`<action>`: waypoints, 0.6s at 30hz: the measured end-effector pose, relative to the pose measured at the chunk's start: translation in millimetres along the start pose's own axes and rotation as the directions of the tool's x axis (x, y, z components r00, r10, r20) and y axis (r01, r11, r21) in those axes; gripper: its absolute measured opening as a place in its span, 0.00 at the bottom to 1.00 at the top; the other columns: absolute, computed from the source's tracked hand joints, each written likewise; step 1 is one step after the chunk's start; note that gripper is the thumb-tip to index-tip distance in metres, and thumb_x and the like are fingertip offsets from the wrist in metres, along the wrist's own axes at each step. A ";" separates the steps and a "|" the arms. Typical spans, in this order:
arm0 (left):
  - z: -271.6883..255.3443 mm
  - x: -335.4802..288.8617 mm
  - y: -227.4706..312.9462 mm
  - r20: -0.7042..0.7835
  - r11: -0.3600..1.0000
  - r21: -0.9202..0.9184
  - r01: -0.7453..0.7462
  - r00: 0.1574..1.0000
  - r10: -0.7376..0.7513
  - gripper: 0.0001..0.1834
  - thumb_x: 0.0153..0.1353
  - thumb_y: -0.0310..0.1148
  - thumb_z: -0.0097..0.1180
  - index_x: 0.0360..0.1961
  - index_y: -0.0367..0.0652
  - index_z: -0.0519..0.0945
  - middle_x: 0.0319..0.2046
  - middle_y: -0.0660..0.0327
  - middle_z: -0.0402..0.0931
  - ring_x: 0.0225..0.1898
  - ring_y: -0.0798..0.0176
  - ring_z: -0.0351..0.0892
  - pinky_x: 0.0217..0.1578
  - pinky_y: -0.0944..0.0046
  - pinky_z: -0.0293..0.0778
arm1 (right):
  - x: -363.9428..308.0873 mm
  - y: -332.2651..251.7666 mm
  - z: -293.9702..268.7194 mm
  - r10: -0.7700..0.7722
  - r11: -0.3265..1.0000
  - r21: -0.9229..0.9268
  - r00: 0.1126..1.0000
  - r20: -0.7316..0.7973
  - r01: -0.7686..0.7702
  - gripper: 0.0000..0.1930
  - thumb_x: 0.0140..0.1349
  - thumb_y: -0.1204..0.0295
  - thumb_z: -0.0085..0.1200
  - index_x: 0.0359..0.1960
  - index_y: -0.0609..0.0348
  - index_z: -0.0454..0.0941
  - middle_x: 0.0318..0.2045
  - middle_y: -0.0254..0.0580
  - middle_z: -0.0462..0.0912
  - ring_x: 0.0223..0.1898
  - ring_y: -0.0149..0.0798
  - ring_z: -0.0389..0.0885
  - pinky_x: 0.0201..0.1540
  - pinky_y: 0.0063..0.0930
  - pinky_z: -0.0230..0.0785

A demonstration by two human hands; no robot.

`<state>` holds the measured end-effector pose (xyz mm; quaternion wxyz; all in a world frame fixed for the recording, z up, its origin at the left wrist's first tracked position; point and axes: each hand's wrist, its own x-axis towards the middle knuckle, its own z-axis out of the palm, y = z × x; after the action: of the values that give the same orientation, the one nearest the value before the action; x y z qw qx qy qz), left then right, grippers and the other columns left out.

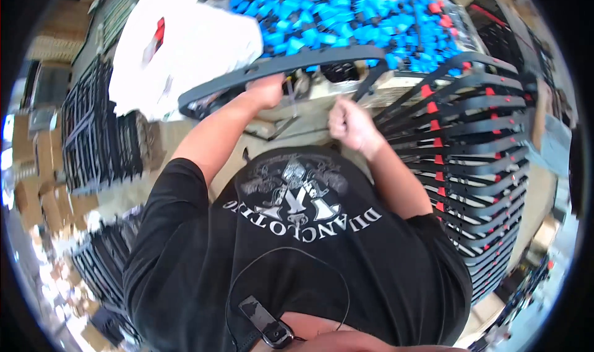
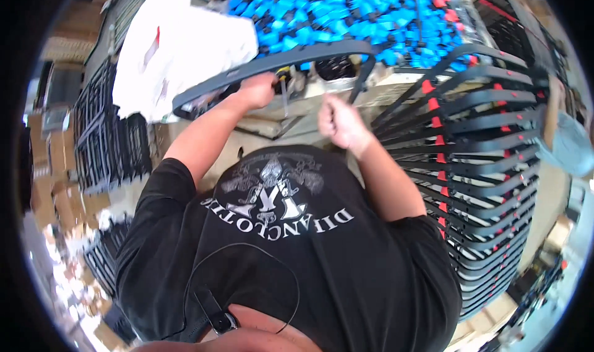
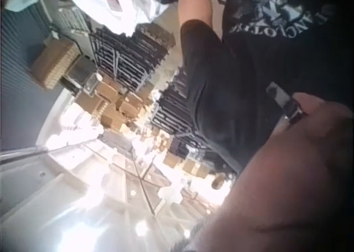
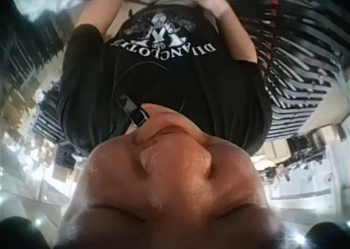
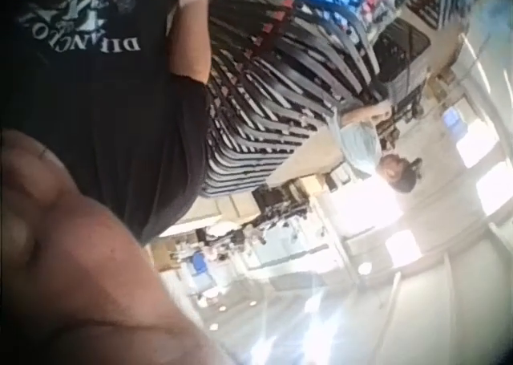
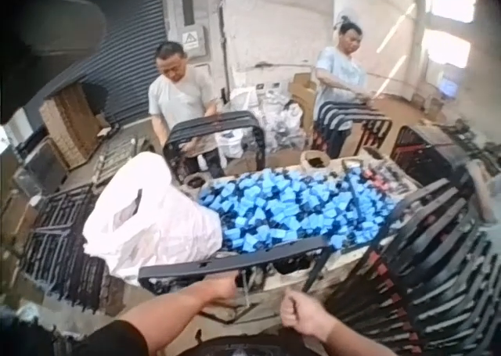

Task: Assembling metal frames by attaching various plastic components and stacking the completed units.

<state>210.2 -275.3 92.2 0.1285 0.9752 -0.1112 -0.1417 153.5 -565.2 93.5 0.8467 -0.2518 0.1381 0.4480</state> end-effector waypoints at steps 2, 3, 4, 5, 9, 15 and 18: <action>31.6 30.0 -17.8 0.067 0.995 0.102 -0.001 0.998 -0.005 0.12 0.55 0.28 0.55 0.39 0.36 0.84 0.42 0.38 0.82 0.46 0.37 0.82 0.48 0.43 0.77 | -28.7 12.3 15.8 -0.061 0.947 -0.320 0.994 -0.095 0.028 0.22 0.75 0.56 0.45 0.21 0.49 0.66 0.13 0.28 0.62 0.13 0.30 0.56 0.18 0.27 0.47; 50.0 46.6 -33.1 0.088 0.981 0.189 -0.053 0.995 0.037 0.15 0.54 0.33 0.58 0.40 0.35 0.85 0.43 0.38 0.82 0.47 0.37 0.82 0.49 0.44 0.78 | -39.8 19.4 20.0 -0.146 0.892 -0.450 0.971 -0.190 0.046 0.22 0.75 0.57 0.46 0.21 0.48 0.66 0.14 0.28 0.63 0.14 0.30 0.56 0.18 0.27 0.47; 50.6 52.9 -29.5 0.004 0.985 0.165 -0.056 0.998 0.057 0.19 0.52 0.37 0.62 0.41 0.35 0.85 0.44 0.38 0.82 0.48 0.38 0.82 0.52 0.46 0.77 | -50.1 24.6 13.2 -0.257 0.824 -0.564 0.924 -0.284 0.056 0.21 0.75 0.58 0.47 0.20 0.47 0.65 0.15 0.27 0.63 0.14 0.29 0.57 0.18 0.28 0.47; 38.2 57.0 -14.3 0.096 0.984 0.179 0.005 0.995 -0.022 0.21 0.51 0.39 0.64 0.43 0.34 0.84 0.48 0.39 0.81 0.51 0.40 0.81 0.56 0.47 0.75 | -61.8 28.9 -3.1 -0.301 0.821 -0.567 0.895 -0.329 0.068 0.20 0.74 0.58 0.49 0.21 0.47 0.65 0.15 0.27 0.63 0.15 0.28 0.57 0.18 0.28 0.46; 38.8 55.0 -10.4 0.065 0.982 0.122 0.142 0.986 -0.151 0.27 0.51 0.42 0.68 0.48 0.34 0.84 0.51 0.39 0.80 0.54 0.42 0.82 0.55 0.50 0.78 | -130.0 44.6 -41.7 -0.310 0.929 -0.353 0.750 -0.584 0.110 0.20 0.71 0.57 0.53 0.21 0.45 0.66 0.15 0.25 0.60 0.14 0.28 0.56 0.18 0.28 0.46; 61.7 85.5 -18.0 0.103 0.960 0.098 0.264 0.956 -0.273 0.17 0.54 0.37 0.65 0.38 0.33 0.87 0.45 0.41 0.84 0.49 0.43 0.84 0.49 0.50 0.80 | -184.2 94.9 -110.7 -0.389 0.908 -0.410 0.533 -0.751 0.085 0.19 0.70 0.59 0.54 0.19 0.46 0.68 0.14 0.26 0.62 0.14 0.28 0.57 0.17 0.29 0.47; 46.3 71.9 -0.1 0.125 0.952 0.016 0.305 0.944 -0.305 0.16 0.53 0.35 0.65 0.37 0.32 0.86 0.43 0.40 0.84 0.47 0.42 0.85 0.46 0.50 0.81 | -194.5 100.6 -84.1 -0.483 0.845 -0.534 0.433 -0.761 0.004 0.17 0.70 0.59 0.55 0.22 0.49 0.72 0.15 0.26 0.65 0.14 0.27 0.59 0.17 0.29 0.49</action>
<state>263.3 -303.6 31.4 0.0996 0.9695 0.0334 -0.2215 -39.5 -698.0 82.2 0.6263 -0.6527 0.4022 0.1414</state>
